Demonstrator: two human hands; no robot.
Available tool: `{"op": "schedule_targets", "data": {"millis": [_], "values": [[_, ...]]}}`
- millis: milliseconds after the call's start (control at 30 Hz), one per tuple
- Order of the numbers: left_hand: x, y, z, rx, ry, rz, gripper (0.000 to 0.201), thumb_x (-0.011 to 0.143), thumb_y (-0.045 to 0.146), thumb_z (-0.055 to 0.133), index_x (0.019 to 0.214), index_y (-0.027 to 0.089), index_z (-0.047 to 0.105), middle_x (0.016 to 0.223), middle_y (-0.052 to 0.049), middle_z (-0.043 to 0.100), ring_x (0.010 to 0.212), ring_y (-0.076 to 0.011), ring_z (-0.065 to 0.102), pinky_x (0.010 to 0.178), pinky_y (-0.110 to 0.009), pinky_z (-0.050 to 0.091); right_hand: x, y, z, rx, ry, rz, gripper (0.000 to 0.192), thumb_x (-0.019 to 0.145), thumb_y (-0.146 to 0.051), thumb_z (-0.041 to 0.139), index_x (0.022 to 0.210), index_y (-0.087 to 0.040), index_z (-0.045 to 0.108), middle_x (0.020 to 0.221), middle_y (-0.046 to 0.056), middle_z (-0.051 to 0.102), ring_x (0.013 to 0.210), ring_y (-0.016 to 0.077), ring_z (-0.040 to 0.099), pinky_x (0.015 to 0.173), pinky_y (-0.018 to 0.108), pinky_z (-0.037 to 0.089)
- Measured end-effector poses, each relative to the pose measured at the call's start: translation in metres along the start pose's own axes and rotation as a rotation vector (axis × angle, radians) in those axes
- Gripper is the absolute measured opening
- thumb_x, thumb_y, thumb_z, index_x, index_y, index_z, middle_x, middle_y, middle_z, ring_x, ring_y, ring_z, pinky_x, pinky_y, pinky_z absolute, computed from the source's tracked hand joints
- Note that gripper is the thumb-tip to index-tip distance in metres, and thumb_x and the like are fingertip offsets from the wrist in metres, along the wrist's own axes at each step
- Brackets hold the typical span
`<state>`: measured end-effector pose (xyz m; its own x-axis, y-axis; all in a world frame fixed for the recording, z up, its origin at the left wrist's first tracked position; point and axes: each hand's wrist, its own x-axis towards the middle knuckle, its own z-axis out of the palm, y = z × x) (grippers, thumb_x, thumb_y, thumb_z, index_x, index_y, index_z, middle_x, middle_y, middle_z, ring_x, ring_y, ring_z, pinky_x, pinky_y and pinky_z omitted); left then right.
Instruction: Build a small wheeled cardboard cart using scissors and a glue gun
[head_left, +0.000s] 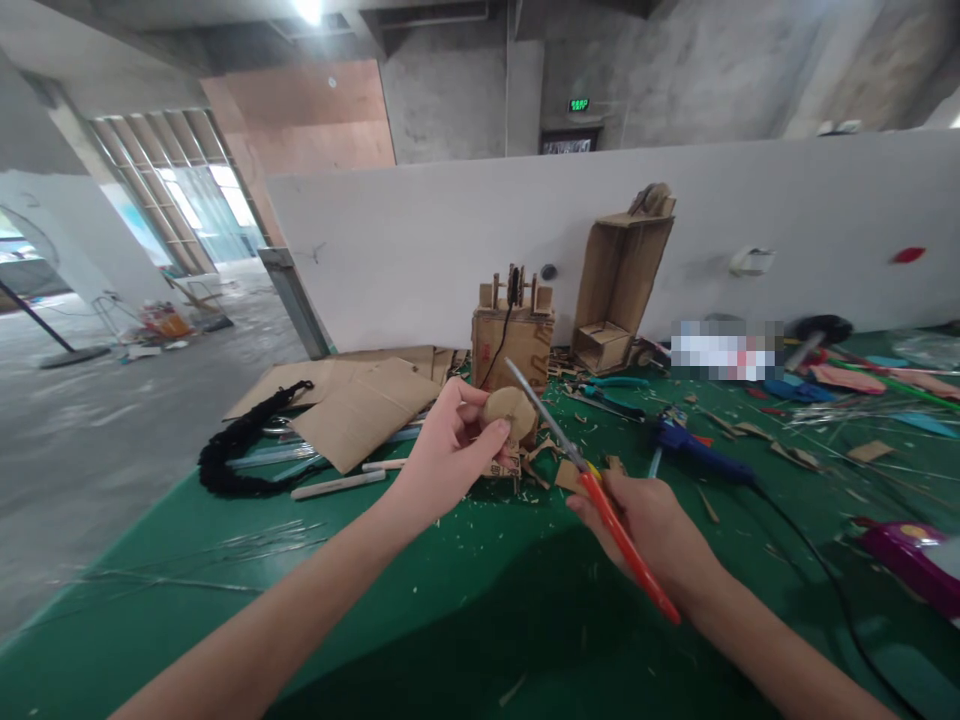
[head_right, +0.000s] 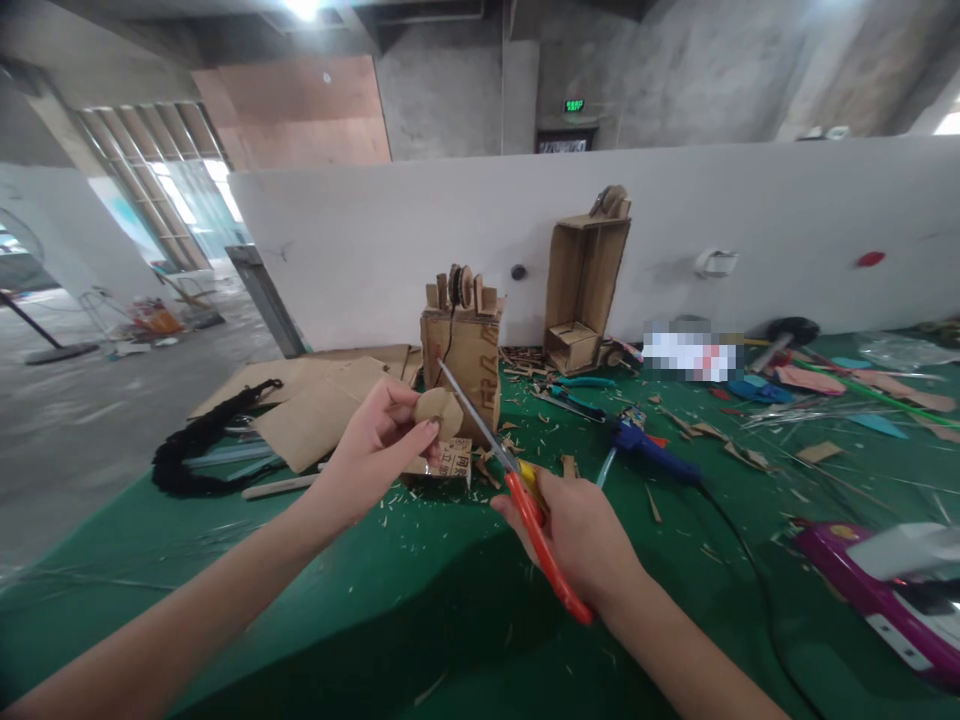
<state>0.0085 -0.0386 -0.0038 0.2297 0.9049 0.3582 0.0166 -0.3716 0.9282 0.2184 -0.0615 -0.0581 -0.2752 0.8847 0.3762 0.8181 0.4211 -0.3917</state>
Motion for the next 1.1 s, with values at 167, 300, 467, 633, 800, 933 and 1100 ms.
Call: {"op": "schedule_targets", "data": {"millis": [167, 300, 467, 633, 800, 933, 1100], "values": [[0.001, 0.001, -0.001, -0.051, 0.044, -0.021, 0.014, 0.084, 0.019, 0.053, 0.090, 0.020, 0.040, 0.072, 0.004, 0.058, 0.059, -0.0086, 0.057, 0.058, -0.025, 0.052, 0.003, 0.001, -0.002, 0.042, 0.025, 0.005, 0.037, 0.086, -0.051, 0.040, 0.061, -0.024, 0.039, 0.048, -0.001, 0.046, 0.040, 0.0135, 0.043, 0.043, 0.026, 0.031], [0.003, -0.001, -0.002, -0.100, 0.097, -0.048, 0.016, 0.084, 0.022, 0.052, 0.098, 0.021, 0.045, 0.085, 0.000, 0.060, 0.067, -0.0109, 0.061, 0.058, -0.025, 0.053, 0.006, 0.003, -0.002, 0.098, -0.051, -0.033, 0.037, 0.088, -0.050, 0.035, 0.066, -0.022, 0.044, 0.061, 0.003, 0.053, 0.053, 0.0167, 0.050, 0.051, 0.029, 0.038], [0.005, -0.002, -0.002, -0.122, 0.116, -0.060, 0.025, 0.083, 0.022, 0.055, 0.105, 0.021, 0.045, 0.095, -0.003, 0.060, 0.073, -0.0146, 0.065, 0.062, -0.029, 0.056, 0.003, 0.010, 0.005, 0.160, -0.173, -0.061, 0.036, 0.089, -0.052, 0.033, 0.087, -0.020, 0.048, 0.084, 0.009, 0.058, 0.069, 0.0208, 0.055, 0.063, 0.035, 0.044], [0.004, 0.001, -0.001, -0.071, 0.100, -0.051, 0.025, 0.080, 0.020, 0.058, 0.102, 0.020, 0.047, 0.097, -0.004, 0.062, 0.071, -0.0133, 0.064, 0.056, -0.025, 0.055, 0.001, 0.011, 0.008, 0.185, -0.195, -0.061, 0.038, 0.089, -0.053, 0.034, 0.098, -0.018, 0.047, 0.094, 0.012, 0.058, 0.078, 0.0233, 0.056, 0.068, 0.038, 0.044], [0.005, 0.001, -0.002, -0.012, 0.097, -0.086, 0.017, 0.078, 0.021, 0.059, 0.091, 0.017, 0.048, 0.084, -0.002, 0.062, 0.066, -0.0119, 0.063, 0.057, -0.025, 0.053, 0.001, 0.009, 0.006, 0.198, -0.184, -0.057, 0.034, 0.089, -0.051, 0.035, 0.092, -0.019, 0.047, 0.092, 0.011, 0.059, 0.075, 0.0211, 0.056, 0.066, 0.036, 0.043], [0.004, -0.001, -0.001, -0.020, 0.097, -0.077, 0.017, 0.078, 0.022, 0.059, 0.090, 0.017, 0.047, 0.080, 0.000, 0.060, 0.066, -0.0119, 0.063, 0.057, -0.024, 0.053, 0.003, 0.006, 0.004, 0.154, -0.178, -0.037, 0.033, 0.089, -0.051, 0.036, 0.086, -0.020, 0.045, 0.084, 0.009, 0.059, 0.072, 0.0207, 0.055, 0.062, 0.033, 0.041], [0.000, 0.004, 0.001, 0.006, 0.067, -0.095, 0.017, 0.080, 0.024, 0.059, 0.090, 0.016, 0.047, 0.083, -0.002, 0.061, 0.061, -0.0095, 0.062, 0.059, -0.024, 0.053, 0.006, 0.003, -0.001, 0.013, -0.191, 0.044, 0.031, 0.089, -0.048, 0.037, 0.075, -0.021, 0.043, 0.070, 0.004, 0.057, 0.061, 0.0185, 0.053, 0.054, 0.029, 0.036]]}}
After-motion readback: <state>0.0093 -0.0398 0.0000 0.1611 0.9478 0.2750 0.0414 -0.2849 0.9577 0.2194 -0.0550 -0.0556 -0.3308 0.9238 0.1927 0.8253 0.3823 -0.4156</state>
